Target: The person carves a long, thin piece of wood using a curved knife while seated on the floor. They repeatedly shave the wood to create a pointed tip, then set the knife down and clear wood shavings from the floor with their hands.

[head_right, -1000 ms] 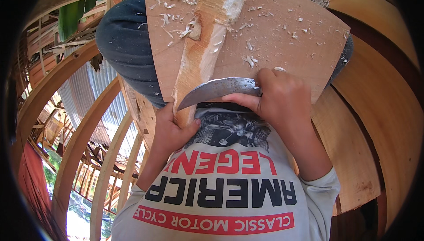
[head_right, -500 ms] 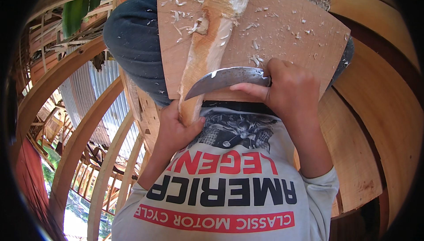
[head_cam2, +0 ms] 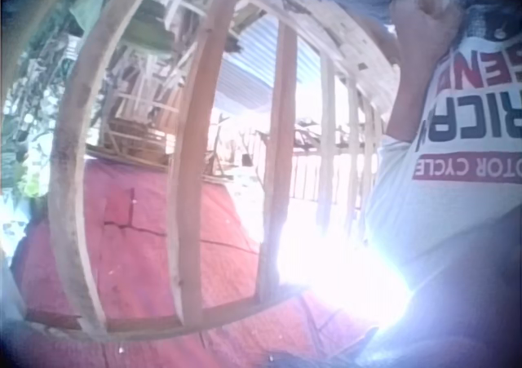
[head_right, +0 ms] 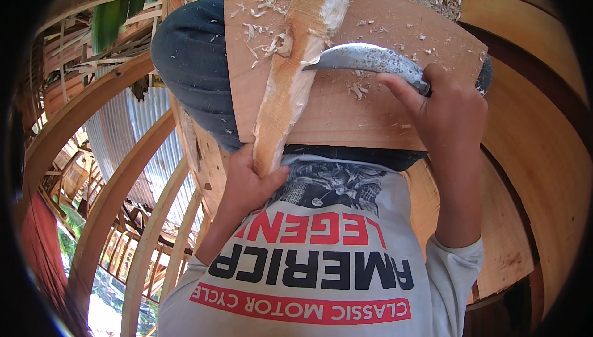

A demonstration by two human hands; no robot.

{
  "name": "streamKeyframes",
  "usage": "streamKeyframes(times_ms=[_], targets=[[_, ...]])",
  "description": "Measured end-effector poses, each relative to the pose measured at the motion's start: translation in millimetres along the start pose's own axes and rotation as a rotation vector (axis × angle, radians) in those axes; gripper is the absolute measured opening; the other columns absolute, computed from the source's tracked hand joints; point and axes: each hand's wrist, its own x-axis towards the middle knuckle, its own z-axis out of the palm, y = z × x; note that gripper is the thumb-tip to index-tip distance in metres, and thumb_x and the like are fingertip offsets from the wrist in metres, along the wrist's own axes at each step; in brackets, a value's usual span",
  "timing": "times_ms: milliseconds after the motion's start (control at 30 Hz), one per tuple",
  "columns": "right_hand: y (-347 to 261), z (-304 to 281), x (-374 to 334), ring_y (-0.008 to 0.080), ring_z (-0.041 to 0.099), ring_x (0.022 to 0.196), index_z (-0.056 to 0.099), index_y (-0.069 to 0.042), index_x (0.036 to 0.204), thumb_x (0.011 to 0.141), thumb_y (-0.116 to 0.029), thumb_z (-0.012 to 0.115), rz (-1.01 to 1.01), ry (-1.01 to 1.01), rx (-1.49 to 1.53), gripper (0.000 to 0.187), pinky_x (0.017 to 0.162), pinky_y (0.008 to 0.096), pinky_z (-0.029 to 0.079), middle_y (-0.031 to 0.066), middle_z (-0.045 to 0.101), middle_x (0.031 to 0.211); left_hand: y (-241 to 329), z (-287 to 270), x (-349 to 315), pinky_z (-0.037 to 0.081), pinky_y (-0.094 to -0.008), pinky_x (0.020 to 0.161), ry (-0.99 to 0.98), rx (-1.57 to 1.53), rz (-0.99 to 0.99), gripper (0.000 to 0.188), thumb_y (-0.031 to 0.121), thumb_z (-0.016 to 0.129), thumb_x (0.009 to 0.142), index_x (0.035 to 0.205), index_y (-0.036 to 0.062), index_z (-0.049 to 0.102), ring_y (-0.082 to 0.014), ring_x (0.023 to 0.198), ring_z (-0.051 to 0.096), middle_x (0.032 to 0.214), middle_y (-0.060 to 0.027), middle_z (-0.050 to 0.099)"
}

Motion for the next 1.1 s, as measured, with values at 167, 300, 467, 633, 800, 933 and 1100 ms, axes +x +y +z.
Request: streamKeyframes(times_ms=[167, 300, 467, 633, 800, 933, 1100], targets=[[-21, -3, -34, 0.0289, 0.059, 0.048, 0.060, -0.004, 0.061, 0.068, -0.065, 0.070, -0.097, -0.182, 0.280, 0.062, 0.046, 0.0355, 0.046, 0.0128, 0.056, 0.052, -2, 1, 0, 0.051, -0.0326, 0.073, 0.011, 0.036, 0.046, 0.039, 0.012, 0.074, 0.068, 0.100, -0.0053, 0.061, -0.0181, 0.079, 0.064, 0.085, -0.0132, 0.067], [-37, 13, -31, 0.0265, 0.059, 0.047, 0.059, -0.005, 0.061, 0.066, -0.066, 0.070, -0.141, -0.194, 0.331, 0.063, 0.045, 0.0357, 0.045, 0.0103, 0.055, 0.051, 5, 3, 2, 0.053, -0.0334, 0.069, 0.067, -0.044, 0.112, 0.044, 0.021, 0.077, 0.068, 0.096, -0.0080, 0.060, -0.0249, 0.075, 0.069, 0.081, -0.0195, 0.068], [-28, 18, -21, 0.0336, 0.059, 0.053, 0.058, -0.002, 0.065, 0.063, -0.063, 0.072, -0.199, -0.072, 0.277, 0.063, 0.049, 0.0381, 0.044, 0.0144, 0.055, 0.055, 10, 6, 2, 0.053, -0.0339, 0.070, 0.102, -0.081, 0.145, 0.044, 0.021, 0.077, 0.069, 0.098, -0.0077, 0.060, -0.0246, 0.076, 0.069, 0.082, -0.0188, 0.068], [2, 17, 13, 0.0286, 0.055, 0.042, 0.059, -0.004, 0.059, 0.067, -0.067, 0.069, -0.115, 0.094, 0.069, 0.063, 0.041, 0.0336, 0.043, 0.0095, 0.051, 0.046, 2, 1, -3, 0.049, -0.0313, 0.071, 0.029, 0.016, 0.062, 0.038, 0.013, 0.074, 0.069, 0.098, -0.0053, 0.058, -0.0162, 0.078, 0.062, 0.082, -0.0117, 0.064], [-8, 7, -6, 0.0292, 0.057, 0.044, 0.060, -0.004, 0.061, 0.067, -0.064, 0.070, -0.068, 0.053, 0.110, 0.061, 0.041, 0.0341, 0.043, 0.0110, 0.052, 0.047, 6, 0, -6, 0.049, -0.0309, 0.070, 0.016, -0.049, 0.021, 0.038, 0.016, 0.075, 0.069, 0.096, -0.0054, 0.059, -0.0158, 0.076, 0.061, 0.081, -0.0116, 0.064], [-32, 4, -33, 0.0272, 0.058, 0.045, 0.060, -0.005, 0.061, 0.067, -0.064, 0.070, -0.210, -0.064, 0.314, 0.061, 0.043, 0.0351, 0.045, 0.0094, 0.054, 0.049, 9, -2, -4, 0.049, -0.0314, 0.070, 0.006, -0.040, 0.064, 0.037, 0.016, 0.075, 0.069, 0.095, -0.0054, 0.059, -0.0166, 0.074, 0.061, 0.081, -0.0123, 0.064], [-14, 0, 7, 0.0298, 0.058, 0.049, 0.058, -0.004, 0.068, 0.065, -0.064, 0.072, -0.124, -0.003, 0.106, 0.061, 0.045, 0.0345, 0.044, 0.0115, 0.055, 0.055, 18, -4, -10, 0.048, -0.0320, 0.070, 0.018, -0.023, 0.002, 0.037, 0.017, 0.076, 0.069, 0.095, -0.0046, 0.060, -0.0168, 0.075, 0.061, 0.081, -0.0124, 0.064]])
